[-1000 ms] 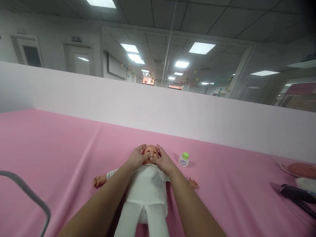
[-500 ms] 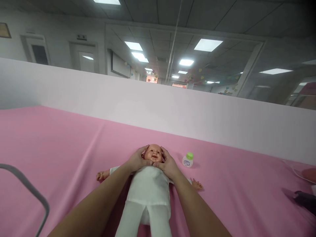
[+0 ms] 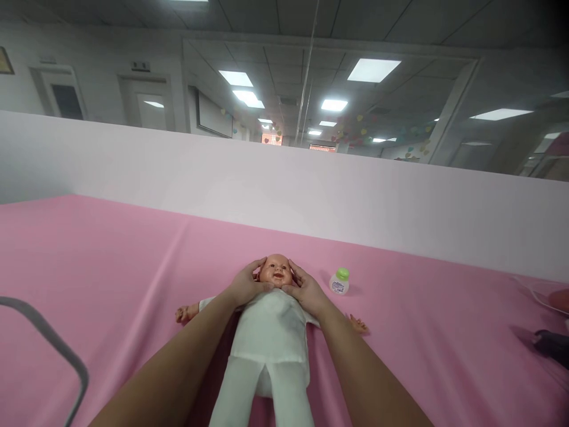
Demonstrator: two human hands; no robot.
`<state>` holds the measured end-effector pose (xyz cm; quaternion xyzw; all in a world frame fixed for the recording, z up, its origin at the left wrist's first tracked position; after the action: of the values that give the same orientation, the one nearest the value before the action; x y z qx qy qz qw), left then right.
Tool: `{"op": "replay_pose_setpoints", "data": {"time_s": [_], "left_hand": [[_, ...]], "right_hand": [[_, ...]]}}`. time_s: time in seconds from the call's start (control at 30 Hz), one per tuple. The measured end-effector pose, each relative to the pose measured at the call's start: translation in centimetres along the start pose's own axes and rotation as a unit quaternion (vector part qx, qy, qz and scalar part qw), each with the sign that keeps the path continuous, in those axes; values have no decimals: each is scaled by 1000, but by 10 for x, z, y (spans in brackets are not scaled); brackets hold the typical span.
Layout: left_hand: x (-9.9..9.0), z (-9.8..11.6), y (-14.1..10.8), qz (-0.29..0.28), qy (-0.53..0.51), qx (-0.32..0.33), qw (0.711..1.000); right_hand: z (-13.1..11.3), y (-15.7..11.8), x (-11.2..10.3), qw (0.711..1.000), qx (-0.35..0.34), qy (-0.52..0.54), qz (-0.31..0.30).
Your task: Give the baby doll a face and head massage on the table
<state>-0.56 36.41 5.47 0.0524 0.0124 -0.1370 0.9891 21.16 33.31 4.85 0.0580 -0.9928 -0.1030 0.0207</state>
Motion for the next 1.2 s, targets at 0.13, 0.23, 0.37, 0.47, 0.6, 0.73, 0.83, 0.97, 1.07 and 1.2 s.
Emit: {"op": "replay_pose_setpoints", "data": {"time_s": [0.13, 0.23, 0.37, 0.47, 0.6, 0.73, 0.83, 0.97, 1.07, 1.2], "left_hand": [[-2, 2, -2, -37, -77, -9, 996], [-4, 2, 0, -57, -108, -13, 992], [-6, -1, 2, -65, -114, -25, 991], [-8, -2, 2, -59, -113, -32, 991], [-4, 0, 0, -73, -92, -14, 993], [2, 0, 1, -38, -16, 23, 999], [4, -2, 2, -10, 50, 50, 997], [5, -1, 2, 2, 89, 62, 994], [4, 1, 1, 0, 102, 64, 993], [3, 4, -1, -16, 63, 56, 996]], "right_hand": [[-4, 1, -5, 1000, -5, -20, -21], [-5, 1, -7, 999, -8, -18, -27], [-3, 3, -11, 1000, -5, -4, -24], [-5, 2, -13, 999, -3, -25, -23], [-12, -3, -9, 997, -18, -68, -10], [-5, -2, 0, 995, -22, -93, 36], [6, 4, 1, 988, -22, -129, 77], [13, 8, -2, 984, -23, -145, 97], [11, 6, -2, 987, -23, -128, 94], [4, 2, -1, 992, -27, -94, 82]]}}
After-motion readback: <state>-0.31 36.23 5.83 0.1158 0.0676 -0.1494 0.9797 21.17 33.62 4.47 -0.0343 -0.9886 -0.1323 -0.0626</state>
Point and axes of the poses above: each hand's wrist, its own y-axis towards the middle knuckle, its own x-axis out of the palm, z = x × y, the point moved 3 cm from there along y, towards the middle knuckle, and after that the axes turned 4 degrees about z, right-handed, at the moved point
